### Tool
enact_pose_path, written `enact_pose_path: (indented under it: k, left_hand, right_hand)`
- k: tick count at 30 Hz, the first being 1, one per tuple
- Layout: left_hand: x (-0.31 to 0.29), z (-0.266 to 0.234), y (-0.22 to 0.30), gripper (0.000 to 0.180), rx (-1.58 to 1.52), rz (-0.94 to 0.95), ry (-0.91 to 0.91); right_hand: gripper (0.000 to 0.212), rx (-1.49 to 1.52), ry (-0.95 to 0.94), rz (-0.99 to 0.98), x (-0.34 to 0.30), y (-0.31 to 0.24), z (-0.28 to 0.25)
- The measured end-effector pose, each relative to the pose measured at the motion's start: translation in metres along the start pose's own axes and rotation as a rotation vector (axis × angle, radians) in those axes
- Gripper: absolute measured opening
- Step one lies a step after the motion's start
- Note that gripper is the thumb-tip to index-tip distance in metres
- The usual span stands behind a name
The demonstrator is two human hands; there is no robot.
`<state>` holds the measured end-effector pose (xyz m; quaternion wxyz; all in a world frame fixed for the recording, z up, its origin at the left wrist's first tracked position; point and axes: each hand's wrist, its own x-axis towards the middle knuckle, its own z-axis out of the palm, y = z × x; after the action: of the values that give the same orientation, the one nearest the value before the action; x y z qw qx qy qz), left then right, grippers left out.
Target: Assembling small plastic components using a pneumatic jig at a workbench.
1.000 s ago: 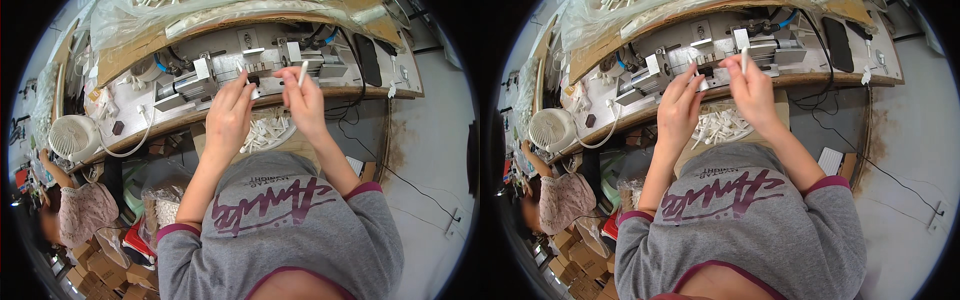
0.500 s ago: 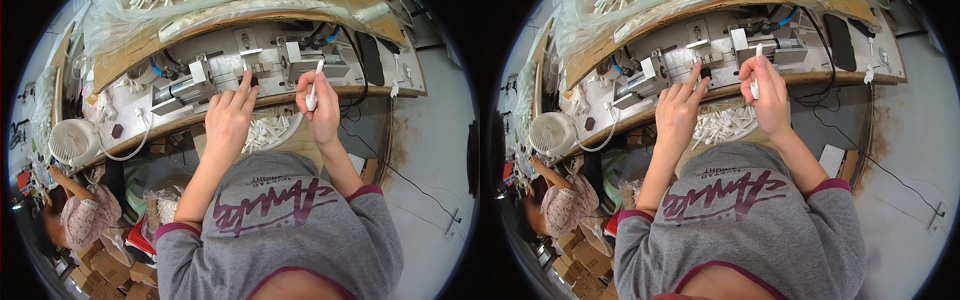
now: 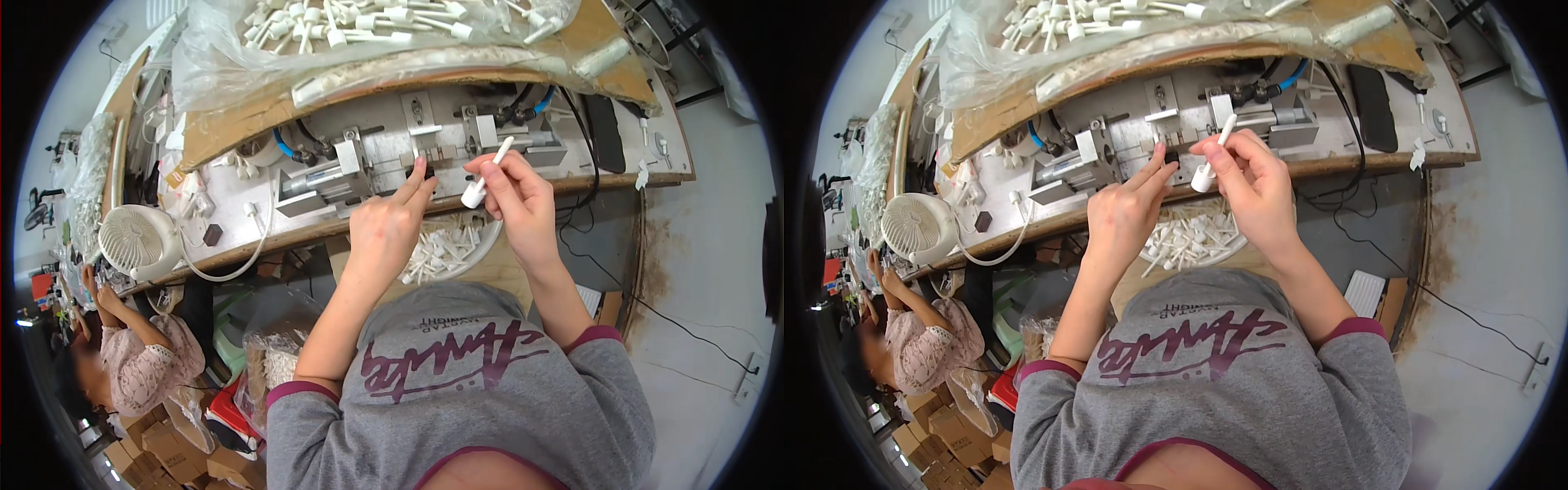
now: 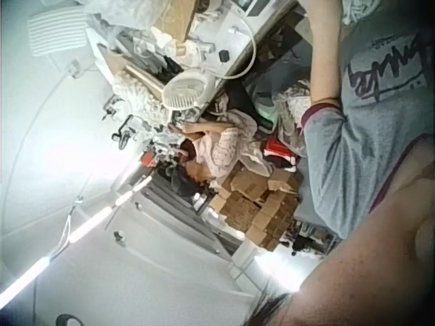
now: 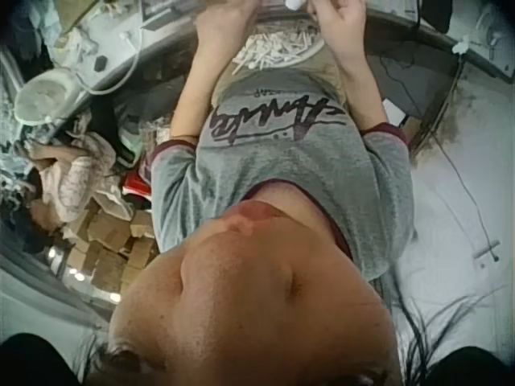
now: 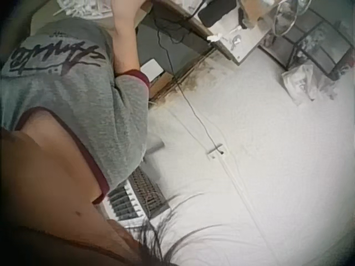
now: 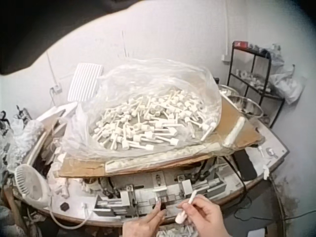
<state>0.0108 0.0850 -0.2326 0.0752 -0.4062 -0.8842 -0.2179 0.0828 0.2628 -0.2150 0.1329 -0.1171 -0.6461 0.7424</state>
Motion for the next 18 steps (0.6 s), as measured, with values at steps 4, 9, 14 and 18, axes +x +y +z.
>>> enact_pose_path:
  k: [4, 9, 14, 18]
  left_hand:
    - [0.004, -0.015, 0.014, 0.046, -0.467, 0.017, 0.201]
    - [0.003, -0.033, 0.011, 0.041, -0.470, 0.033, 0.363]
    - [-0.011, -0.021, 0.005, 0.032, -0.359, -0.037, 0.231]
    - [-0.013, 0.008, 0.001, 0.025, -0.065, 0.020, 0.179]
  right_hand:
    - [0.017, 0.096, -0.103, 0.125, 0.019, -0.003, 0.008]
    - [0.024, -0.039, -0.246, 0.089, 0.053, -0.021, 0.024]
    - [0.042, -0.809, 0.051, -0.678, 0.140, -0.065, 0.021]
    - [0.032, -1.374, 0.058, -0.823, 0.223, -0.077, 0.016]
